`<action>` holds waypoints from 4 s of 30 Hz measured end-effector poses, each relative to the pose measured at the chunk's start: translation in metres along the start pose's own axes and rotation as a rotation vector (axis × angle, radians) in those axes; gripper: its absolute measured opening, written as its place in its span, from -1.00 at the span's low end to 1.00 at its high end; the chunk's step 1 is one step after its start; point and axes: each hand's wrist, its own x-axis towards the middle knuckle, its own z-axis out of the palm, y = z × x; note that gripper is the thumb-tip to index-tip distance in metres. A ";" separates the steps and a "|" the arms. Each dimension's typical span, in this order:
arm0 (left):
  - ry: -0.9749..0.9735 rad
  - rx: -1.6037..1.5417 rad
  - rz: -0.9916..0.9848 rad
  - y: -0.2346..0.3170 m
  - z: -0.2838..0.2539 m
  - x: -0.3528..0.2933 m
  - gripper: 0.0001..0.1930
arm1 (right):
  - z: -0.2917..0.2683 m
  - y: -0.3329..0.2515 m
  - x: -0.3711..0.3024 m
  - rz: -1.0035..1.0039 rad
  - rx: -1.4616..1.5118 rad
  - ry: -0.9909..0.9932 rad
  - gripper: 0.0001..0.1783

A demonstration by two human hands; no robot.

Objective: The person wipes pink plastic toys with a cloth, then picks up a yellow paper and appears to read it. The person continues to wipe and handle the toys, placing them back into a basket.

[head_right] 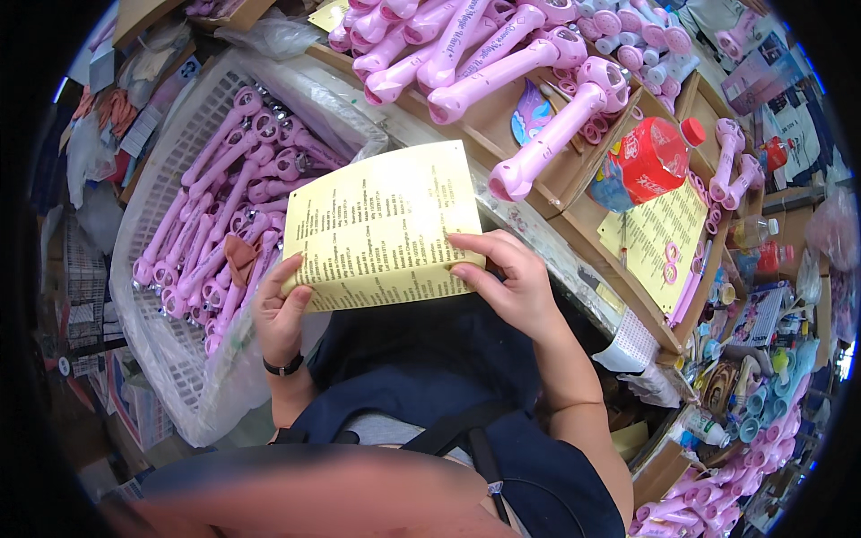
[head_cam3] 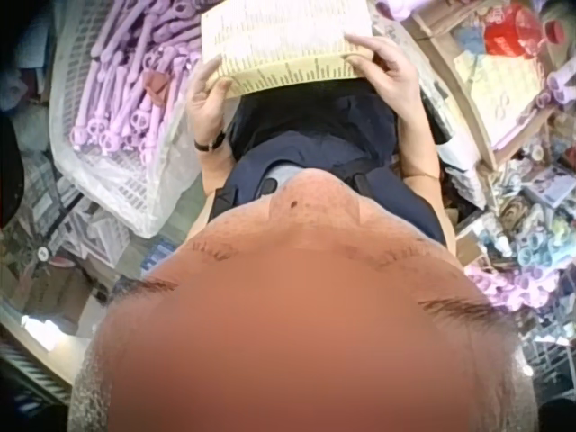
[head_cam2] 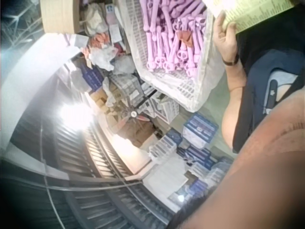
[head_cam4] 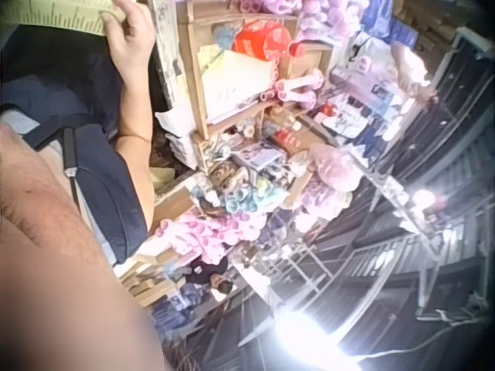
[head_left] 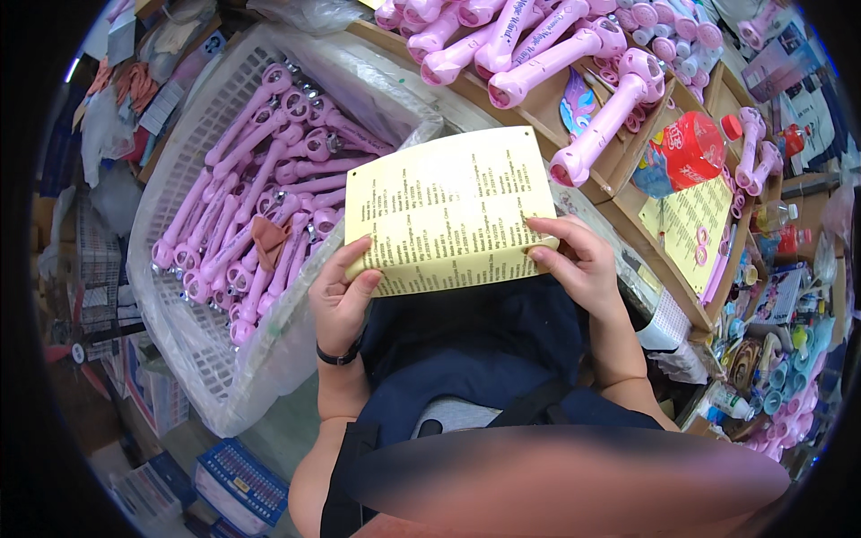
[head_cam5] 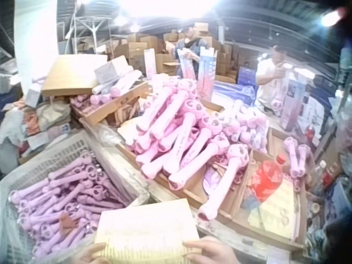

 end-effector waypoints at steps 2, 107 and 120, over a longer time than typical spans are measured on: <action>-0.028 0.464 0.236 0.013 0.001 0.009 -0.56 | -0.004 -0.006 0.003 -0.167 -0.198 0.021 -0.67; -0.231 -0.216 0.044 -0.016 0.125 0.098 -0.67 | -0.011 0.063 0.071 -0.197 0.063 0.560 0.20; -0.532 -1.069 -0.014 -0.019 0.088 0.080 -0.45 | -0.057 -0.013 0.019 -0.478 -0.472 0.235 -0.33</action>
